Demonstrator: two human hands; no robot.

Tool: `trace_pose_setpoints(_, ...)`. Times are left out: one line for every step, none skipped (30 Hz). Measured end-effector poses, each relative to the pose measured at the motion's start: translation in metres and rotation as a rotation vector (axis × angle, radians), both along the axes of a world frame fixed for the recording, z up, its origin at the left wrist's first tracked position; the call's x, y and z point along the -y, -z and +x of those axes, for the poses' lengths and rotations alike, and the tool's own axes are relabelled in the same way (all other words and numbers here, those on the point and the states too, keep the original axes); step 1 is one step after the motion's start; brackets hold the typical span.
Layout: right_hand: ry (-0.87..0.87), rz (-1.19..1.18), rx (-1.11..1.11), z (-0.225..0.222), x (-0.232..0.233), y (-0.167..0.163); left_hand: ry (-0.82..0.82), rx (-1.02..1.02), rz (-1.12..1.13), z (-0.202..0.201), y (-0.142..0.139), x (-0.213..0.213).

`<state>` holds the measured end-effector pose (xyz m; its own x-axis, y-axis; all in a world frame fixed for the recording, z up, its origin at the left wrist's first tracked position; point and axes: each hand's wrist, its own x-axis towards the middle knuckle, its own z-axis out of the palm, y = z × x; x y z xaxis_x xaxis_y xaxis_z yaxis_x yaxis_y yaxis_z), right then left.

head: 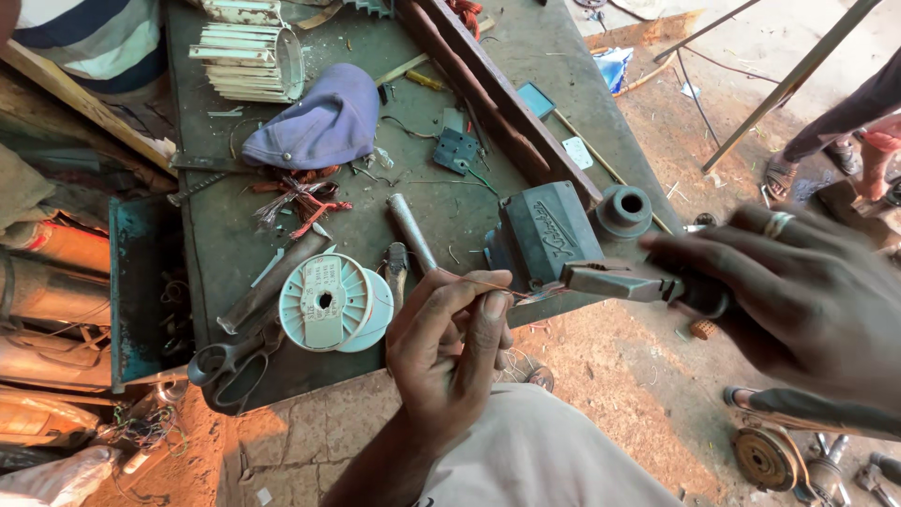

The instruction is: The person handles a copper wire, twists it with fingers, retrieves pliers from a drawer, and uses the pliers to strip and shape the wire end. The work occurs at a cluttered workbench with tools and motor parts nearby.

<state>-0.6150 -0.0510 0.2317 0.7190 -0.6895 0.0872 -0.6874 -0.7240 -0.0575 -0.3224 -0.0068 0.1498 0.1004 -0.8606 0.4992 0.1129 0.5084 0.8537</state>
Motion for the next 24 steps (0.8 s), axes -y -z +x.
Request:
trace_pose_setpoints(0.068,-0.207,-0.128,0.002,-0.005,0.001,-0.008,0.019,-0.005,-0.001,0.001,0.0)
trace_pose_setpoints(0.11,-0.221,-0.164,0.004,-0.009,0.001,-0.012,0.031,-0.016,-0.002,0.001,0.0)
trace_pose_setpoints(0.151,-0.238,-0.201,0.007,-0.012,0.001,-0.018,0.043,-0.03,-0.004,0.002,0.0)
trace_pose_setpoints(0.192,-0.254,-0.238,0.009,-0.013,0.002,-0.024,0.056,-0.044,-0.005,0.002,0.0)
trace_pose_setpoints(0.135,-0.332,-0.26,0.012,-0.014,0.003,-0.026,0.054,-0.049,-0.006,0.003,0.0)
trace_pose_setpoints(0.076,-0.408,-0.281,0.015,-0.015,0.004,-0.03,0.052,-0.053,-0.007,0.004,0.0)
trace_pose_setpoints(0.016,-0.481,-0.303,0.018,-0.016,0.005,-0.033,0.05,-0.056,-0.008,0.004,0.0)
trace_pose_setpoints(0.022,-0.503,-0.329,0.019,-0.018,0.005,-0.035,0.051,-0.054,-0.008,0.005,0.0)
trace_pose_setpoints(0.027,-0.525,-0.354,0.02,-0.02,0.006,-0.039,0.053,-0.053,-0.008,0.006,-0.001)
trace_pose_setpoints(0.031,-0.546,-0.379,0.02,-0.021,0.007,-0.043,0.055,-0.052,-0.009,0.006,-0.001)
trace_pose_setpoints(0.038,-0.524,-0.397,0.019,-0.022,0.008,-0.04,0.048,-0.052,-0.009,0.007,-0.002)
trace_pose_setpoints(0.045,-0.502,-0.414,0.019,-0.022,0.009,-0.037,0.041,-0.053,-0.01,0.007,-0.003)
trace_pose_setpoints(0.053,-0.481,-0.433,0.018,-0.022,0.011,-0.033,0.033,-0.054,-0.01,0.007,-0.003)
trace_pose_setpoints(0.047,-0.481,-0.406,0.018,-0.022,0.013,-0.035,0.04,-0.058,-0.011,0.007,-0.004)
trace_pose_setpoints(0.042,-0.482,-0.379,0.018,-0.022,0.015,-0.037,0.046,-0.062,-0.011,0.007,-0.005)
trace_pose_setpoints(0.036,-0.482,-0.352,0.018,-0.024,0.016,-0.039,0.052,-0.066,-0.012,0.007,-0.006)
trace_pose_setpoints(0.036,-0.487,-0.348,0.018,-0.025,0.016,-0.037,0.049,-0.061,-0.012,0.006,-0.006)
trace_pose_setpoints(0.036,-0.492,-0.343,0.017,-0.024,0.015,-0.036,0.045,-0.057,-0.012,0.006,-0.006)
trace_pose_setpoints(0.035,-0.496,-0.339,0.017,-0.023,0.013,-0.035,0.041,-0.052,-0.012,0.006,-0.007)
trace_pose_setpoints(-0.003,-0.375,-0.273,0.017,-0.021,0.012,-0.017,0.051,-0.098,-0.011,0.006,-0.006)
trace_pose_setpoints(-0.039,-0.255,-0.206,0.015,-0.016,0.01,0.001,0.063,-0.147,-0.011,0.006,-0.005)
trace_pose_setpoints(-0.072,-0.134,-0.138,0.014,-0.01,0.008,0.023,0.076,-0.195,-0.01,0.006,-0.004)
trace_pose_setpoints(-0.094,0.463,0.031,0.011,0.0,0.007,0.036,0.089,-0.221,-0.011,0.006,-0.006)
trace_pose_setpoints(-0.11,1.059,0.211,0.007,0.013,0.005,0.055,0.103,-0.247,-0.011,0.005,-0.008)
